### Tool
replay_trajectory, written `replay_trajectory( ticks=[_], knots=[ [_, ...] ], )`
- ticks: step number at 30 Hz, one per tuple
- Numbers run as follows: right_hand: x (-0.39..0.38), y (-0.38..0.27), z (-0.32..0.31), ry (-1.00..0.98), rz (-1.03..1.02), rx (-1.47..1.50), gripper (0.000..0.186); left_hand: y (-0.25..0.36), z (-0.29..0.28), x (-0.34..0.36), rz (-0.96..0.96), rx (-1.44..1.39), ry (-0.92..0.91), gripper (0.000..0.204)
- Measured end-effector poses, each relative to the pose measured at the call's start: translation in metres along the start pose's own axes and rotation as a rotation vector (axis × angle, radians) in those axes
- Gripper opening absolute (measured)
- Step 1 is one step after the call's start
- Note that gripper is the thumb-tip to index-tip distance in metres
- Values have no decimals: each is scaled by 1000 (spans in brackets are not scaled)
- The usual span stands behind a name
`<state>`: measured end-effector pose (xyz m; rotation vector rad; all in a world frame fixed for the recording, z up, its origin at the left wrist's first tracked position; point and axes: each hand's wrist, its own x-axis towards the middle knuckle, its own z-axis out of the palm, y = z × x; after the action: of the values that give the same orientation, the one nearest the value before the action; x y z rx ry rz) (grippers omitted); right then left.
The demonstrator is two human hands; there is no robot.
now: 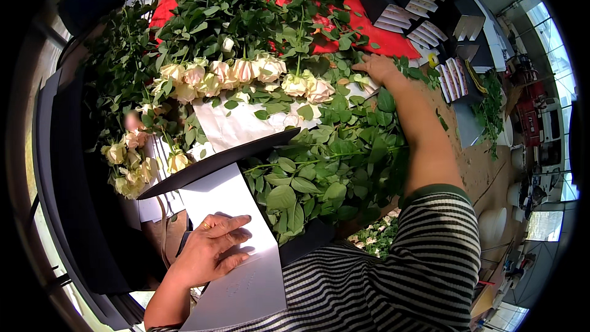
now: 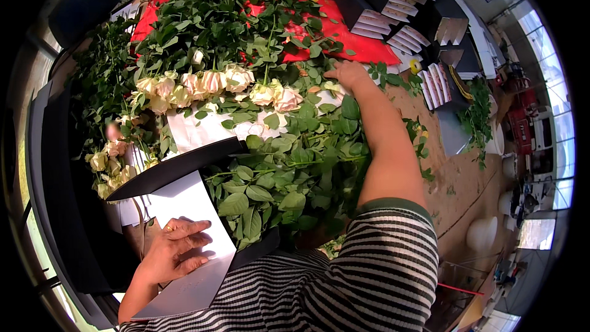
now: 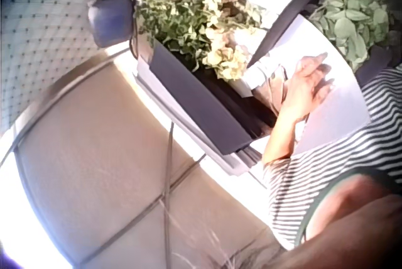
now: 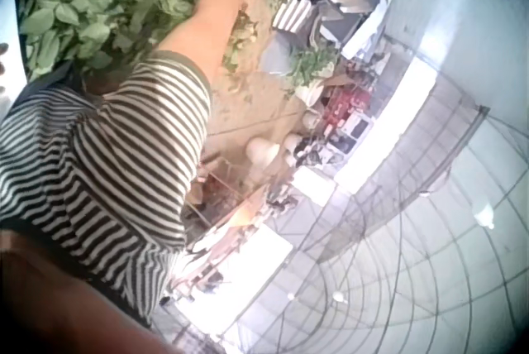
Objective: The person arranges light-colored roses and green foliage into a black and white paper-wrapped box. They repeatedly pick up flowers, place them into the arrangement, and adjust the positioning of the blooms and leaves.
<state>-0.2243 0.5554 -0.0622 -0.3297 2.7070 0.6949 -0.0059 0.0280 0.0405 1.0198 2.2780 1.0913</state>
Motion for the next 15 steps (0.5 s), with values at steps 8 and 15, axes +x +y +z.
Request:
replay_trajectory(
  ticks=[8,15],
  knots=[
    [26,-11,-168,874,-277,1220,33,-3,6,-7,13,-50,61,27],
    [-21,46,-262,1352,-240,687,34,-15,17,-13,87,-41,118,28]
  ],
)
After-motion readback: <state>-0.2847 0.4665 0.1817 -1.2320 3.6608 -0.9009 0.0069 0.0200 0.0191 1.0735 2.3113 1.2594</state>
